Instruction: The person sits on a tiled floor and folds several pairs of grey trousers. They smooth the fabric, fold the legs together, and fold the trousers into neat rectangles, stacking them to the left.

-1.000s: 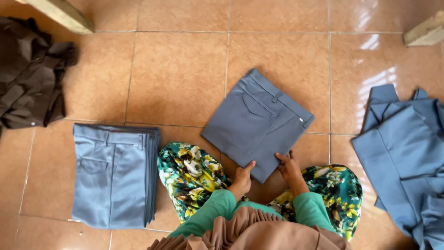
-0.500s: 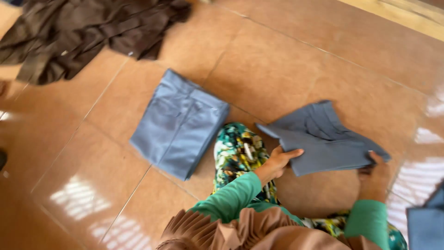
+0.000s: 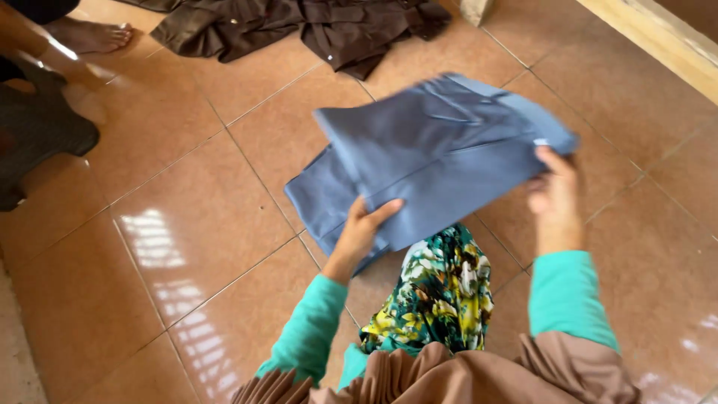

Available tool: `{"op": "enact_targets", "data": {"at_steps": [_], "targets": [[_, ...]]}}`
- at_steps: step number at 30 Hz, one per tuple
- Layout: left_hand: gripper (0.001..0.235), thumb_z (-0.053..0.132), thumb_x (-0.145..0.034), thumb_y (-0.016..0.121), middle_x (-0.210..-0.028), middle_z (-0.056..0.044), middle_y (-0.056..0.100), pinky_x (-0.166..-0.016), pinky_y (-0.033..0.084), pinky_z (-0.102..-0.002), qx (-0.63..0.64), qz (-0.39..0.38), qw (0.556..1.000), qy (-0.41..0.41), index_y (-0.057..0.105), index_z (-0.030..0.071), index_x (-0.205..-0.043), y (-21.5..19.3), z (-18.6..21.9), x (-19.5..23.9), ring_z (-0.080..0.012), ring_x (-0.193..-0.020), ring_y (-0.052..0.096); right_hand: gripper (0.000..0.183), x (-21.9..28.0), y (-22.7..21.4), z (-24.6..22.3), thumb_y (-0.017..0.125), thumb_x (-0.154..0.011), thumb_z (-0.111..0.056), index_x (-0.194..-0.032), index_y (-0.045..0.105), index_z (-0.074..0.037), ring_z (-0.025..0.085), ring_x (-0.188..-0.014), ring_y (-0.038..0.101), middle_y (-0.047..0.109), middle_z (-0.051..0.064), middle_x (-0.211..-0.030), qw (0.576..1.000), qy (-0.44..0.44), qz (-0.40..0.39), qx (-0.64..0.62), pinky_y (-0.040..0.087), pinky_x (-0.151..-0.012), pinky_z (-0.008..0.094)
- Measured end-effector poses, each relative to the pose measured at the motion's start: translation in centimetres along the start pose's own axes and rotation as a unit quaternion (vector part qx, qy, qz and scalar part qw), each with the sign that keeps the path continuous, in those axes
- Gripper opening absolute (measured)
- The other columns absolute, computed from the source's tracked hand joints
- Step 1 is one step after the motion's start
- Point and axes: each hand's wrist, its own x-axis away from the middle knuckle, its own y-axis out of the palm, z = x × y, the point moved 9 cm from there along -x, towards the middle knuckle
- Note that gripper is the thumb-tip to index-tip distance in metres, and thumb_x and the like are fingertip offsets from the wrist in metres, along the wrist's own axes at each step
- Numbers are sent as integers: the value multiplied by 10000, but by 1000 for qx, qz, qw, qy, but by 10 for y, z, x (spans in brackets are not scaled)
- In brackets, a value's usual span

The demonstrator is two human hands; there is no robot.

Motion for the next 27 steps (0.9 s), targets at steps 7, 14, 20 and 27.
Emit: {"op": "enact_targets", "data": {"at_steps": [7,14,20,27], "targets": [[645,124,-875,834,-1376,-268,591,-1016,453,-631,-116,281,950,-67,530,93,-1443,-251,-137,64,-471,-1290,512,826,-19,67,226,831,-886,-101,-1528,314,-148,547,-1368,413,352,204,-1519,979,131,-154,-11,361,-1048,749],[618,116,-874,833,-1376,-278,585,-1028,437,-631,-131,309,940,-65,530,110,-1413,-263,-142,64,-472,-1301,503,727,3,55,221,747,-934,-43,-1495,296,-142,599,-1392,341,286,179,-1515,983,119,-139,-4,290,-1064,803],[713,83,-885,812,-1357,-307,582,-994,439,-652,-128,303,942,-62,450,187,-1491,-286,-155,55,-502,-1265,516,698,11,34,233,769,-906,-40,-1463,366,-161,552,-1339,438,381,178,-1467,987,105,-120,-30,384,-1029,769],[867,423,-834,816,-1121,-151,656,-933,532,-476,-513,433,741,13,382,232,-1560,-267,-91,79,-305,-1110,645,888,12,28,182,830,-845,-28,-1574,334,-128,577,-1075,614,383,306,-1327,990,10,-92,110,589,-798,647]]}}
